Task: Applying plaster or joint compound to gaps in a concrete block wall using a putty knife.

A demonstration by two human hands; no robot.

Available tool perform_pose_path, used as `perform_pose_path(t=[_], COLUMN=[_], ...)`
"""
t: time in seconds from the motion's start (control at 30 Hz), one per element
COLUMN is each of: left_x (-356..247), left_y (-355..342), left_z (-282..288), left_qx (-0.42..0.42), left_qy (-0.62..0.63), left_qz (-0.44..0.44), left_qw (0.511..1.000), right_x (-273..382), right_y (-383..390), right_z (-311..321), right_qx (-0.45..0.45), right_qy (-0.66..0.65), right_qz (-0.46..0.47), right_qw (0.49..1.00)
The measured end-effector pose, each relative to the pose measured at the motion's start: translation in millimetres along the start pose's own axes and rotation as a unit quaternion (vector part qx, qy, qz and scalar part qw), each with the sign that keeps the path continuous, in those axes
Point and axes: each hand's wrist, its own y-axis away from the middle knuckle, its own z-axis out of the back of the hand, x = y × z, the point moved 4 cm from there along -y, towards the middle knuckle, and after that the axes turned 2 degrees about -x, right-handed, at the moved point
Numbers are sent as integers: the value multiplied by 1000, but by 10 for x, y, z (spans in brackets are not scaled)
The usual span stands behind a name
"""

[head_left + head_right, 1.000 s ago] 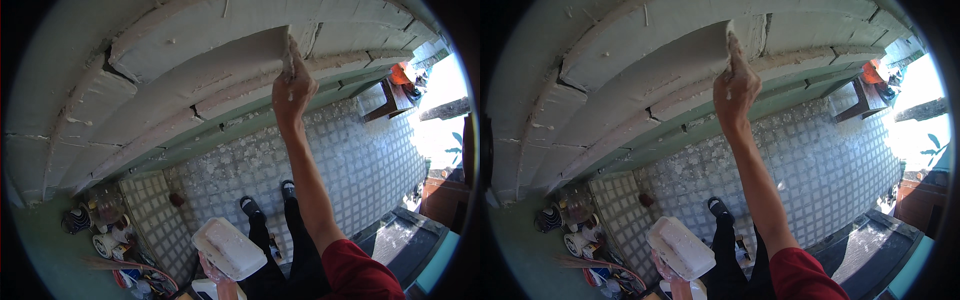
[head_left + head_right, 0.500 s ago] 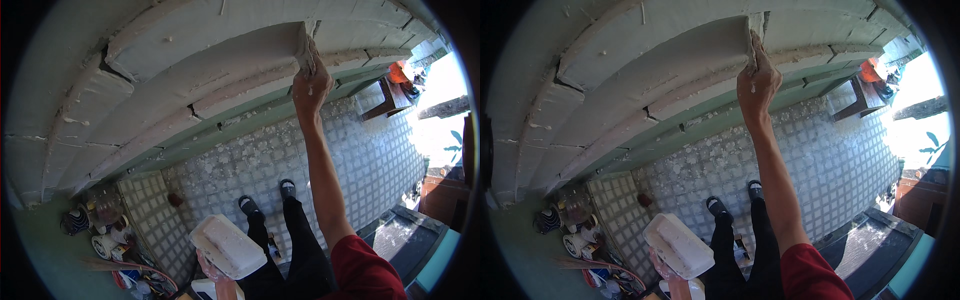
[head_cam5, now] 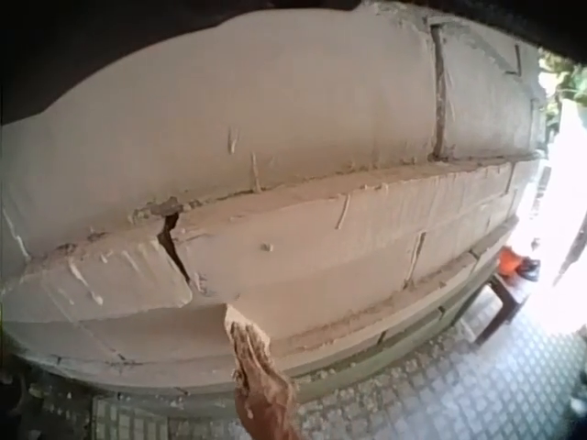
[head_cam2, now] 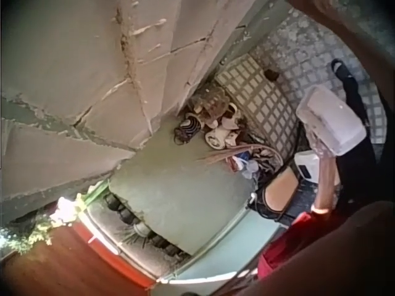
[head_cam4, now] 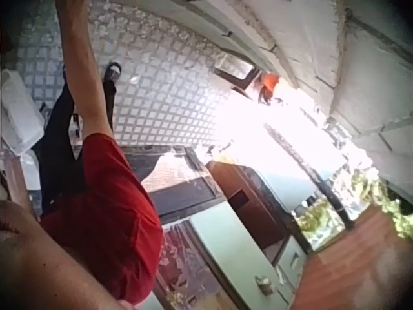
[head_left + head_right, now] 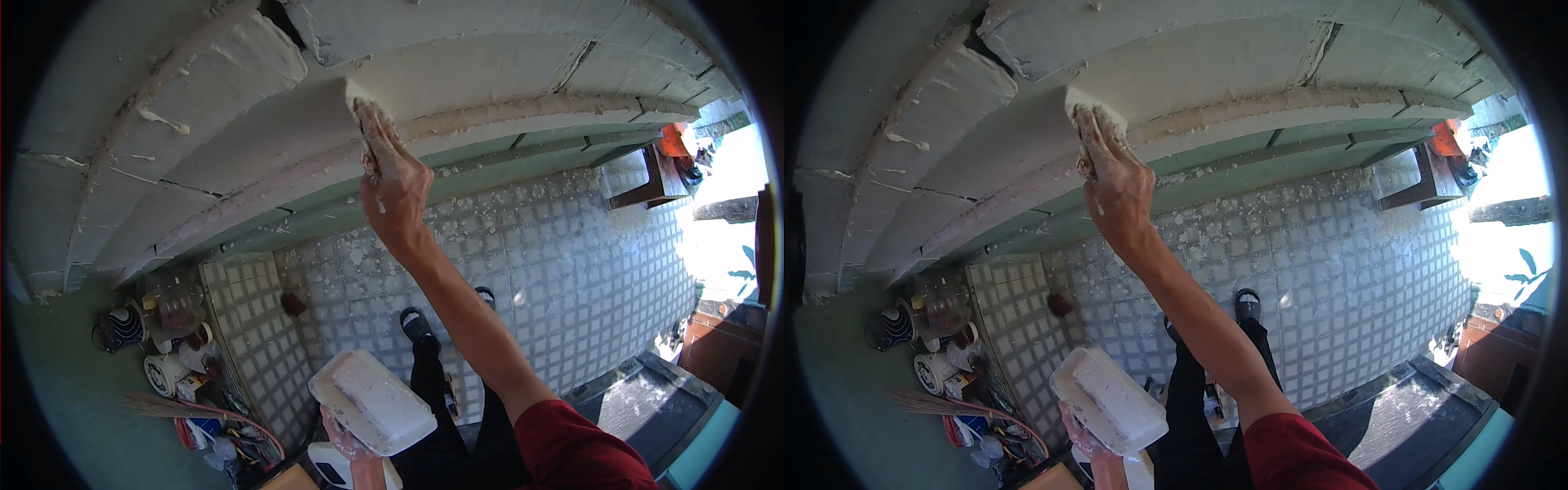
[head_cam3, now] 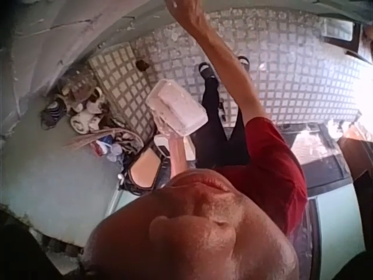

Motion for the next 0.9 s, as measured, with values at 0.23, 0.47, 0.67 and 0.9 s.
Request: perform_pose_path(t=[0.23,0.47,0.67,0.9], left_x=[-148,-210,-396,-659], left_y=[-53,-107,-213,-224], left_z=[14,116,183,170], left_qx=[25,40,72,161], left_qy=[6,9,-36,-138], left_qz=[-5,26,2,-93], left_qw=[1000,999,997,973], right_x=[-235,50,308,102], right_y=[-299,-322,-88,-355], right_z=[510,168,-101,507], right_qx=[10,-83,-2,-110], right_qy=[33,1,1,79], right_qz=[-246,-47,29,-100], right_qw=[969,995,1000,986])
